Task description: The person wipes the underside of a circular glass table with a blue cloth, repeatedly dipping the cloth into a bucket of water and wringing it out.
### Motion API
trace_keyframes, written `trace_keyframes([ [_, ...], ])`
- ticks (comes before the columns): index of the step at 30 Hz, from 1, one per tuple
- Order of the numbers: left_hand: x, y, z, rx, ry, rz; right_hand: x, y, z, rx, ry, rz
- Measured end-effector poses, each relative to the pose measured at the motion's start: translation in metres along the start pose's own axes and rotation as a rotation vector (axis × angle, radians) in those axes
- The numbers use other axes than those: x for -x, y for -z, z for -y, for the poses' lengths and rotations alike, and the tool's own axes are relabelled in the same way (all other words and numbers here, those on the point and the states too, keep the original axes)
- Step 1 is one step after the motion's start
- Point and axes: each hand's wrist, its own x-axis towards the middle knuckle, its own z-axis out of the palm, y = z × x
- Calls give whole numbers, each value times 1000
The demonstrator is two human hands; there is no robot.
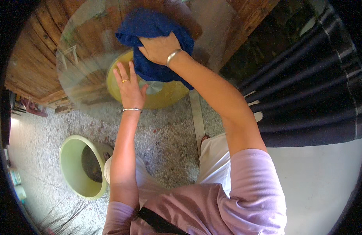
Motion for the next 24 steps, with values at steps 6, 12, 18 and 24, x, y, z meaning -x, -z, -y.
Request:
trace_keyframes([
  [6,-1,-1,2,13,9,37,75,-60,-39,128,103,-216],
  [12,0,-4,-2,4,63,1,44,-11,-15,14,-118,290],
  [18,-1,-4,3,6,19,22,37,-16,-22,56,-36,113],
  [24,-1,-3,-3,3,36,-3,63,-52,-45,78,169,-191],
])
